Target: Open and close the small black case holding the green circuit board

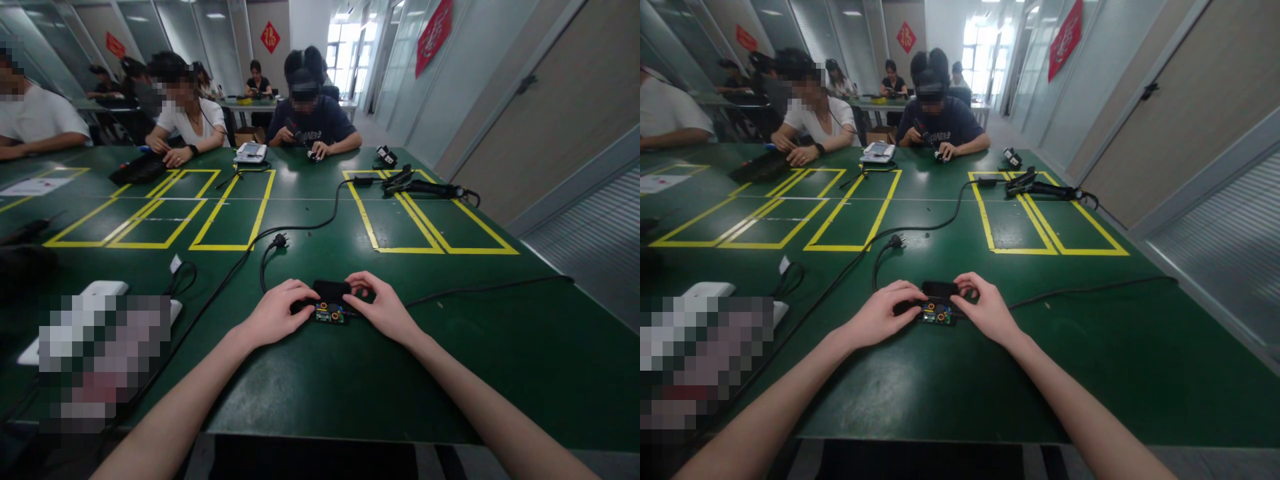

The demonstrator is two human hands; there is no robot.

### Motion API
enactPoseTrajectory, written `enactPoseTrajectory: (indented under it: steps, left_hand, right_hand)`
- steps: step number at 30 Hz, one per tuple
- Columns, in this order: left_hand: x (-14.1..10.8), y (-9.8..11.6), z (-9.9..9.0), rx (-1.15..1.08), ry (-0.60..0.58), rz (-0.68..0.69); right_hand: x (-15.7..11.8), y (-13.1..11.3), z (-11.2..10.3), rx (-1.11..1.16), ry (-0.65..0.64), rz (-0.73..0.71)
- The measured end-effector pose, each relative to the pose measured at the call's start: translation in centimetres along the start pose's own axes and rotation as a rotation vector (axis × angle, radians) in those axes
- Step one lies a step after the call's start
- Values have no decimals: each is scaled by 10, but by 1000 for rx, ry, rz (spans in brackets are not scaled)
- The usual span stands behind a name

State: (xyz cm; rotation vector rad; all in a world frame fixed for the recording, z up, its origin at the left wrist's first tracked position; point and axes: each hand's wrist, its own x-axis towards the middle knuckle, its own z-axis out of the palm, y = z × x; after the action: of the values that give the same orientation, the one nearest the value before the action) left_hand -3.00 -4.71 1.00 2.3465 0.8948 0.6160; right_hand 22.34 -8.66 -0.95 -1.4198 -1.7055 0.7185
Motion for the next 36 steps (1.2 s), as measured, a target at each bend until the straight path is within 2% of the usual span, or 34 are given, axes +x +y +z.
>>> enactPoseTrajectory:
  steps: [3,6,18,22,28,36]
  left_hand:
    - [0,2,0,-46,15,-97]
    - [1,3,-1,-108,11,-154]
    - [1,5,-2,-129,24,-167]
    - [2,4,-1,-123,21,-169]
    - [2,5,-2,-121,16,-160]
    - [-2,6,-7,-98,-57,-45]
  right_hand:
    - [0,-1,-1,175,4,45]
    - [-1,-3,-2,227,-15,67]
    - [-2,-11,-5,331,-117,115]
    - [-2,-13,-6,344,-155,58]
    - [-4,-17,-11,254,-194,-115]
    - [-6,-13,-13,122,-177,-244]
